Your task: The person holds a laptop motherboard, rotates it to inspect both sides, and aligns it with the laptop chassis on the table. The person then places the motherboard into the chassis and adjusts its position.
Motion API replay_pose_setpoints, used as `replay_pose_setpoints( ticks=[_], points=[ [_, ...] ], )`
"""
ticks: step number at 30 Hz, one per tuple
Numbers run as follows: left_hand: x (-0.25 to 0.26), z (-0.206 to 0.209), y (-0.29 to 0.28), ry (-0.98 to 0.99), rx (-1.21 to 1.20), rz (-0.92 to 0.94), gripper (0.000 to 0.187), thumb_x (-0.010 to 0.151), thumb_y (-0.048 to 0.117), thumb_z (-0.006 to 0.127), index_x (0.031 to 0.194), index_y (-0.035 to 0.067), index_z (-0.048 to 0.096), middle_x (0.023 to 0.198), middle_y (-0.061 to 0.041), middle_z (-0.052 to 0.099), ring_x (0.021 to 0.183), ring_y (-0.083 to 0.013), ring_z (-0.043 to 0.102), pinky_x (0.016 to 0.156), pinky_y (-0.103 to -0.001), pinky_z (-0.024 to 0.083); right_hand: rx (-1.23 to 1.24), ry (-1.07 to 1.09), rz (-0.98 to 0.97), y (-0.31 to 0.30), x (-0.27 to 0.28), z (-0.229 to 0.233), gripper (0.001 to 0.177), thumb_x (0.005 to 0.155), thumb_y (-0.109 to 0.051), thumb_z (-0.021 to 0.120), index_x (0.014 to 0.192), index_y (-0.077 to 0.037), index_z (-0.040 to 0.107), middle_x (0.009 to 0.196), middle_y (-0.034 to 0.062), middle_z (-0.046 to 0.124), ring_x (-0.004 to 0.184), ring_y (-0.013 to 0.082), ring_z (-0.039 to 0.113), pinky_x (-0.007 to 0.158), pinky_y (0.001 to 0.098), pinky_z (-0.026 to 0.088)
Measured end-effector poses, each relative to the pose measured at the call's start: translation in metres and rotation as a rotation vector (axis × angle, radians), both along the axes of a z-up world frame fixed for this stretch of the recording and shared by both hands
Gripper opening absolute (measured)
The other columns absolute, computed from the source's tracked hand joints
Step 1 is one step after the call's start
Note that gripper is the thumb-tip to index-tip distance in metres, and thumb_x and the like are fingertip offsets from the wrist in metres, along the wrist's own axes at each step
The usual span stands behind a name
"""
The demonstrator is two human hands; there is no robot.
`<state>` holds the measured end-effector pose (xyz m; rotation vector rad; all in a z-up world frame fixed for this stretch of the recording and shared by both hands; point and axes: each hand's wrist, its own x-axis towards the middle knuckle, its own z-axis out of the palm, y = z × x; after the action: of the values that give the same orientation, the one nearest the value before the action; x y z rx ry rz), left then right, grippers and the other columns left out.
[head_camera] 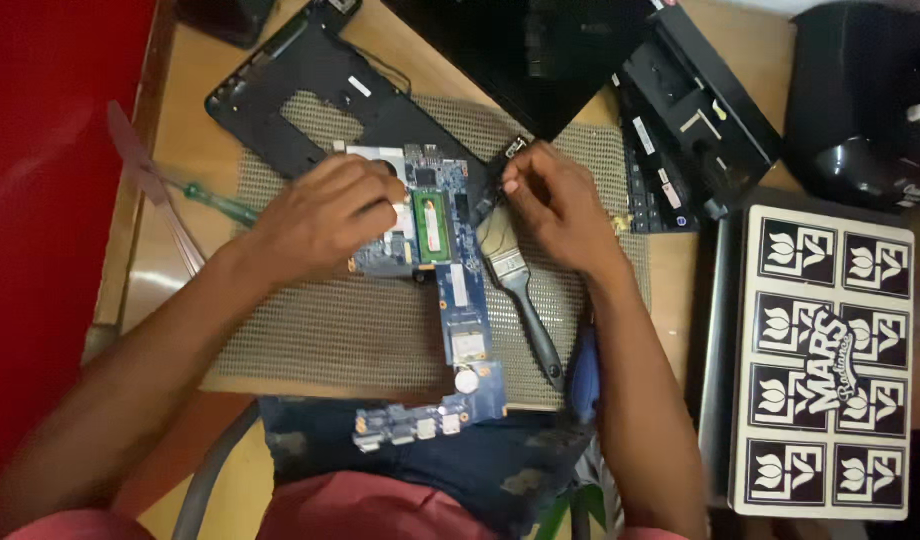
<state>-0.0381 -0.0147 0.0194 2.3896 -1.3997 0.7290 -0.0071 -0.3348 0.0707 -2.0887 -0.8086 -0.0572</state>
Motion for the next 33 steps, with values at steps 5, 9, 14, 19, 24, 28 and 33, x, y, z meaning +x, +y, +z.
replay_pose_setpoints(
  ticks=[5,9,14,19,24,28,33],
  points=[
    [-0.003,0.022,0.004,0.050,-0.028,0.003,0.023,0.110,0.020,0.049,0.094,0.004,0.056,0.099,-0.013,0.056,0.109,-0.0395,0.064,0.093,-0.053,0.053,0.011,0.022,-0.010,-0.001,0.001,-0.004,0.005,0.103,-0.012,0.064,0.105,-0.007,0.064,0.085,0.0160,0.060,0.082,0.0424,0.062,0.077,0.0503,0.049],
    [-0.008,0.032,0.004,0.150,-0.064,0.029,0.019,0.109,0.016,0.051,0.095,0.003,0.054,0.105,-0.016,0.056,0.117,-0.0438,0.061,0.094,-0.053,0.051,0.026,0.040,-0.016,-0.002,0.001,-0.008,0.004,0.103,-0.010,0.064,0.105,-0.006,0.064,0.085,0.0165,0.059,0.080,0.0407,0.061,0.076,0.0486,0.048],
    [0.003,0.009,0.018,0.282,-0.181,-0.016,0.023,0.110,0.021,0.049,0.099,0.001,0.052,0.124,-0.021,0.054,0.124,-0.0503,0.053,0.097,-0.055,0.050,0.042,0.033,-0.024,-0.001,-0.002,-0.007,0.005,0.103,-0.012,0.064,0.106,-0.008,0.064,0.086,0.0155,0.060,0.082,0.0397,0.062,0.077,0.0485,0.048],
    [0.008,0.013,0.021,0.215,-0.231,0.029,0.027,0.110,0.026,0.048,0.100,0.001,0.052,0.119,-0.020,0.053,0.118,-0.0536,0.053,0.099,-0.064,0.046,0.024,0.014,-0.018,0.001,-0.002,-0.007,0.004,0.103,-0.009,0.065,0.105,-0.007,0.064,0.087,0.0184,0.060,0.085,0.0454,0.062,0.078,0.0517,0.049],
    [0.016,0.003,0.030,0.126,-0.164,0.084,0.022,0.111,0.020,0.047,0.100,0.001,0.048,0.119,-0.024,0.052,0.123,-0.0528,0.053,0.108,-0.063,0.043,0.017,0.004,-0.022,0.001,-0.003,-0.006,0.003,0.102,-0.009,0.067,0.104,-0.007,0.066,0.087,0.0169,0.061,0.083,0.0425,0.063,0.078,0.0498,0.048],
    [-0.001,0.048,0.018,0.174,-0.120,0.084,0.054,0.054,-0.031,0.056,0.099,-0.007,0.040,0.125,-0.030,0.048,0.122,-0.0471,0.050,0.100,-0.056,0.046,-0.016,0.030,-0.020,0.002,-0.005,-0.008,0.010,0.109,-0.013,0.058,0.100,-0.011,0.062,0.091,0.0011,0.056,0.072,0.0123,0.046,0.066,0.0290,0.036],
    [-0.004,0.060,0.011,0.093,-0.209,0.096,0.012,0.103,-0.022,0.053,0.100,-0.015,0.044,0.122,-0.030,0.049,0.117,-0.0455,0.054,0.103,-0.057,0.047,-0.009,0.024,-0.029,0.001,-0.002,-0.011,0.006,0.107,-0.011,0.058,0.102,-0.012,0.061,0.093,0.0007,0.057,0.076,0.0128,0.048,0.068,0.0286,0.037]
  ],
)
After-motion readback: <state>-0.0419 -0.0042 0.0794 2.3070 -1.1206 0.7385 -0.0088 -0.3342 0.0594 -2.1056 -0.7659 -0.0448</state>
